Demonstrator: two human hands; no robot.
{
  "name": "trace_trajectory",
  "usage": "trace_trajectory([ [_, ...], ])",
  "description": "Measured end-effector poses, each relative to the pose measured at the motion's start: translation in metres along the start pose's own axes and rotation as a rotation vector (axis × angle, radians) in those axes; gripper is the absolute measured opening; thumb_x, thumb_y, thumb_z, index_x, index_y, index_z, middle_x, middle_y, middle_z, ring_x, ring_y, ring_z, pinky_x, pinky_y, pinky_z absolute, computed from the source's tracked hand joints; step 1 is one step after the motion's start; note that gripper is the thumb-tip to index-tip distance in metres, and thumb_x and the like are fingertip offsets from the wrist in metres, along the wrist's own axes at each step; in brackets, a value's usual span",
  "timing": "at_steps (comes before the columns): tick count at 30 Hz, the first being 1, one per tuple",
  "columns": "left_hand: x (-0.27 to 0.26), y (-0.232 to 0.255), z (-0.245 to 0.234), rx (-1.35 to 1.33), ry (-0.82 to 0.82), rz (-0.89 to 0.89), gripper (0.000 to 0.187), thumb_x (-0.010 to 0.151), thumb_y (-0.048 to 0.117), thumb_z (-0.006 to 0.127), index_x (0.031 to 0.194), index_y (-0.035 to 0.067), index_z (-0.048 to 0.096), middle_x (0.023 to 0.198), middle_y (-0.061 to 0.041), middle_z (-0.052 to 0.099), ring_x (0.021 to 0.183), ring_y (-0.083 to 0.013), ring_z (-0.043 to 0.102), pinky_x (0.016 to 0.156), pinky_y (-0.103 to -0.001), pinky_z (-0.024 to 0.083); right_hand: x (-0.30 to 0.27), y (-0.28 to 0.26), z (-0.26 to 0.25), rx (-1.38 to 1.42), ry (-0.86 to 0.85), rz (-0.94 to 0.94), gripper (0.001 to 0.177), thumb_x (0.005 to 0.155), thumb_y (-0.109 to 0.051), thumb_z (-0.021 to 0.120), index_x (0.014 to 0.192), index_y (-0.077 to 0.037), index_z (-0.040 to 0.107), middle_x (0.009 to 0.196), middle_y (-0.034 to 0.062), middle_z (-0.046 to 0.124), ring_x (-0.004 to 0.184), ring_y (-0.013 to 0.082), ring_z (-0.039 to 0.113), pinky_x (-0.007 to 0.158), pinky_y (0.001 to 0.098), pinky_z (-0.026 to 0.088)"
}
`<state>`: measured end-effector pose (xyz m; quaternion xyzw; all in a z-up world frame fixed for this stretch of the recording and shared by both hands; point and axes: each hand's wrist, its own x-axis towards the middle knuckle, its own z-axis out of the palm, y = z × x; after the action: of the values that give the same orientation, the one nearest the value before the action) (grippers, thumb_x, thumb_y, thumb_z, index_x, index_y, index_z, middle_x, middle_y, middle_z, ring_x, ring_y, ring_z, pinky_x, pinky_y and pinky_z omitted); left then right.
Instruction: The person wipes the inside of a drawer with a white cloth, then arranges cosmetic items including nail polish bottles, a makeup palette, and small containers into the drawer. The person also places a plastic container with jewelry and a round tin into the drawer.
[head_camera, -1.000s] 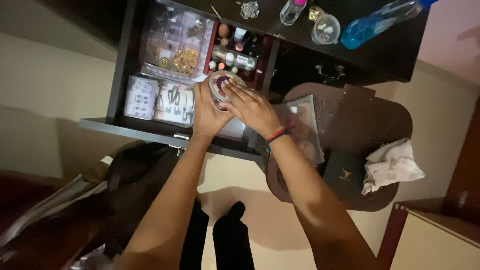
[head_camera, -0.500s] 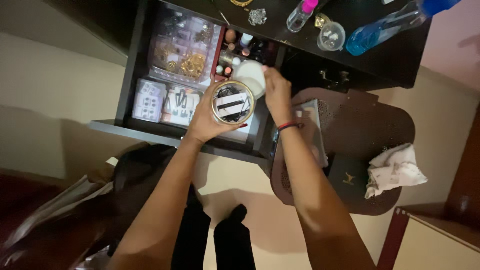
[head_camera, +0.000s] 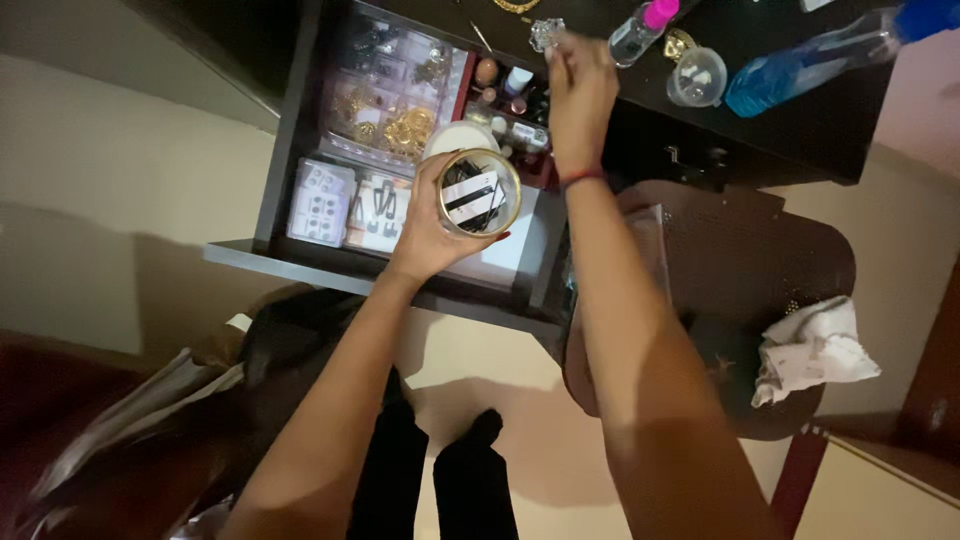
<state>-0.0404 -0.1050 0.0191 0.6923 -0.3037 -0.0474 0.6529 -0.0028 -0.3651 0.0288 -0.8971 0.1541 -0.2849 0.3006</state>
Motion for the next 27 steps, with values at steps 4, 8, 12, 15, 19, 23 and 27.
trace_trajectory([
  [4,0.004,-0.012,-0.002,0.020,0.009,0.026,0.111,0.060,0.028,0.106,0.146,0.004,0.041,0.142,-0.016,0.050,0.138,-0.0325,0.050,0.120,-0.043,0.043,0.030,0.020,0.027,-0.050,0.017,-0.026,0.040,0.088,-0.014,0.080,0.121,0.005,0.067,0.113,0.0205,0.063,0.095,0.0345,0.065,0.085,0.0427,0.054],
  [8,0.003,-0.024,-0.001,-0.036,-0.011,-0.051,0.113,0.061,0.029,0.106,0.148,0.004,0.038,0.143,-0.015,0.047,0.139,-0.0316,0.050,0.122,-0.042,0.043,0.035,0.036,0.040,-0.371,-0.006,-0.169,0.030,0.086,-0.006,0.075,0.113,0.005,0.070,0.117,0.0222,0.064,0.102,0.0410,0.060,0.092,0.0485,0.050],
  [12,0.001,-0.029,-0.004,-0.046,0.011,-0.072,0.112,0.061,0.029,0.106,0.148,0.005,0.040,0.144,-0.015,0.048,0.139,-0.0316,0.051,0.122,-0.042,0.044,0.034,0.038,0.033,-0.449,-0.089,-0.214,0.032,0.085,0.007,0.065,0.115,-0.001,0.074,0.112,0.0211,0.067,0.103,0.0409,0.061,0.092,0.0480,0.051],
  [15,-0.001,-0.031,-0.005,-0.002,0.022,-0.053,0.112,0.061,0.029,0.106,0.148,0.004,0.040,0.144,-0.016,0.050,0.139,-0.0327,0.050,0.121,-0.043,0.043,0.033,0.036,0.024,-0.468,-0.113,-0.259,0.016,0.088,0.003,0.067,0.102,-0.001,0.074,0.102,0.0198,0.068,0.099,0.0418,0.062,0.090,0.0496,0.050],
  [19,0.003,-0.036,-0.005,0.060,0.034,-0.014,0.112,0.059,0.030,0.107,0.146,0.005,0.042,0.143,-0.016,0.051,0.138,-0.0335,0.051,0.120,-0.043,0.042,0.039,0.033,0.017,-0.284,-0.140,-0.140,0.010,0.083,-0.003,0.074,0.092,0.000,0.075,0.093,0.0177,0.073,0.087,0.0330,0.071,0.082,0.0422,0.056],
  [23,0.006,-0.038,-0.004,0.037,0.009,-0.055,0.111,0.061,0.030,0.106,0.148,0.005,0.041,0.145,-0.017,0.050,0.140,-0.0342,0.050,0.122,-0.044,0.043,0.026,0.013,0.004,0.485,-0.271,0.427,0.014,0.091,-0.003,0.074,0.103,0.001,0.080,0.094,0.0108,0.078,0.081,0.0164,0.069,0.075,0.0289,0.054],
  [27,0.007,-0.038,-0.003,0.077,0.009,-0.062,0.114,0.060,0.031,0.107,0.148,0.004,0.040,0.146,-0.017,0.048,0.140,-0.0351,0.048,0.122,-0.045,0.041,-0.016,-0.031,-0.024,0.711,-0.528,0.570,0.016,0.088,-0.004,0.073,0.104,-0.004,0.077,0.096,0.0034,0.079,0.086,0.0128,0.072,0.079,0.0269,0.059],
])
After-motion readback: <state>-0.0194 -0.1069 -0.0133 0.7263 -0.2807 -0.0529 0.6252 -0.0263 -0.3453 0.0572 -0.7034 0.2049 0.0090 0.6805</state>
